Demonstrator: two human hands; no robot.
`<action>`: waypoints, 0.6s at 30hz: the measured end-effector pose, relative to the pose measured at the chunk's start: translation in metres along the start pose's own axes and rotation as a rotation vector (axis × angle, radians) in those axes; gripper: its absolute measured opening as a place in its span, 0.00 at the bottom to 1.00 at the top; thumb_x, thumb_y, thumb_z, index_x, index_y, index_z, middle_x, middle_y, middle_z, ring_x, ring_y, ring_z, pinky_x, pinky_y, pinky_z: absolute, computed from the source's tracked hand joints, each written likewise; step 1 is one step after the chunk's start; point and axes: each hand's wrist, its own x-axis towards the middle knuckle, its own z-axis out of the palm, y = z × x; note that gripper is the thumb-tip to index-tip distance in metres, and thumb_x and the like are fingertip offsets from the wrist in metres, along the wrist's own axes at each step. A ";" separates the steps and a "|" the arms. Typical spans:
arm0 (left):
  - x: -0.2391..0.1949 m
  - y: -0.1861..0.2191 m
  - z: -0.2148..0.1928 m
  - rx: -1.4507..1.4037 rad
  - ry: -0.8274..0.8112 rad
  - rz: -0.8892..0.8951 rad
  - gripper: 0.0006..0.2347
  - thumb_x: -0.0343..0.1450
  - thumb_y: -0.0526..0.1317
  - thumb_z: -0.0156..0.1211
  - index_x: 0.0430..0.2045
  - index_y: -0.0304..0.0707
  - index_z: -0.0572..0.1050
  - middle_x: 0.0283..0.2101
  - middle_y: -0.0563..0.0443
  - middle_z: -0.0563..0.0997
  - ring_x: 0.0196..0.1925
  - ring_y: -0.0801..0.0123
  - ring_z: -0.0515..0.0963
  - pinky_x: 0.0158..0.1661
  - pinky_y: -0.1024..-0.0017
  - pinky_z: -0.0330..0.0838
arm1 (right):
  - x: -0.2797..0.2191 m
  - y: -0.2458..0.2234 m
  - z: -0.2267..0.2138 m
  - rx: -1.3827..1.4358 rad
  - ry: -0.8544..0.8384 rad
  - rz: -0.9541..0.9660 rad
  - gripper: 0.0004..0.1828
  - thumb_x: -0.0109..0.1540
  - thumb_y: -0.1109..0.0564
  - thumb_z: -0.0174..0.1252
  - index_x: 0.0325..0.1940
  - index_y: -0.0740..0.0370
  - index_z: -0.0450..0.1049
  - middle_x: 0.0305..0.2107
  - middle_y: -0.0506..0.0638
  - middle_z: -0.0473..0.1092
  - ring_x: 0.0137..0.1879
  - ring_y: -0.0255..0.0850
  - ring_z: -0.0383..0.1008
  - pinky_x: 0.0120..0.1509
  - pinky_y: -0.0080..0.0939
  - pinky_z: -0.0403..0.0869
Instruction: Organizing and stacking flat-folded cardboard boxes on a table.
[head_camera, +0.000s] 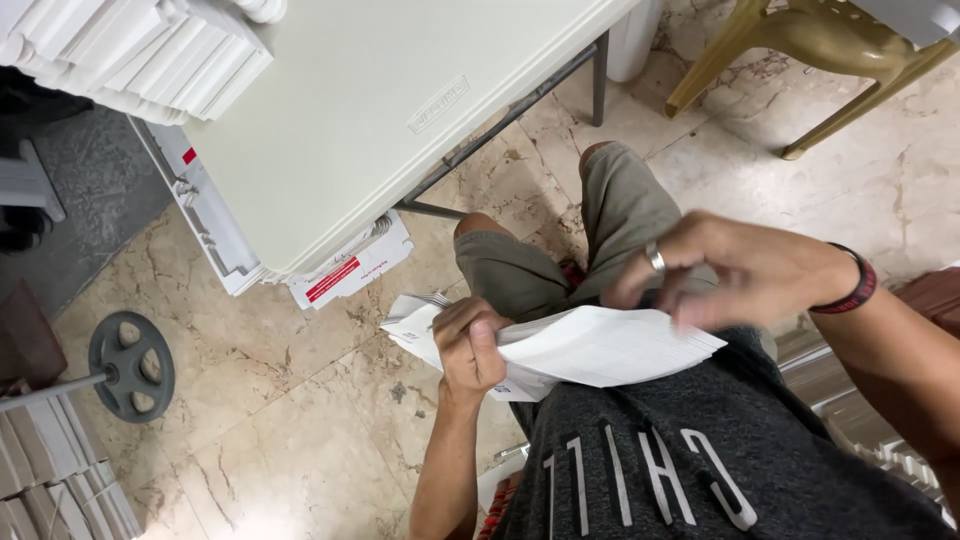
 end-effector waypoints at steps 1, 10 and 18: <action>0.000 0.000 0.000 -0.002 -0.003 0.000 0.22 0.79 0.37 0.36 0.13 0.30 0.71 0.16 0.47 0.71 0.15 0.63 0.68 0.20 0.68 0.57 | 0.001 -0.004 0.000 0.002 0.003 0.001 0.39 0.62 0.23 0.46 0.51 0.59 0.79 0.49 0.54 0.82 0.31 0.40 0.89 0.32 0.34 0.90; -0.003 0.009 -0.007 -0.052 -0.070 -0.087 0.28 0.81 0.44 0.30 0.16 0.33 0.78 0.19 0.49 0.78 0.19 0.63 0.75 0.24 0.67 0.67 | 0.000 0.005 -0.003 0.264 -0.231 0.042 0.23 0.56 0.47 0.70 0.50 0.64 0.82 0.43 0.51 0.84 0.41 0.34 0.86 0.40 0.30 0.88; -0.003 0.009 -0.005 -0.047 -0.053 -0.085 0.30 0.82 0.45 0.29 0.15 0.32 0.77 0.19 0.49 0.77 0.18 0.64 0.73 0.23 0.68 0.65 | -0.001 0.016 -0.003 0.274 -0.253 -0.060 0.22 0.58 0.44 0.67 0.46 0.65 0.82 0.40 0.54 0.83 0.42 0.37 0.83 0.37 0.32 0.79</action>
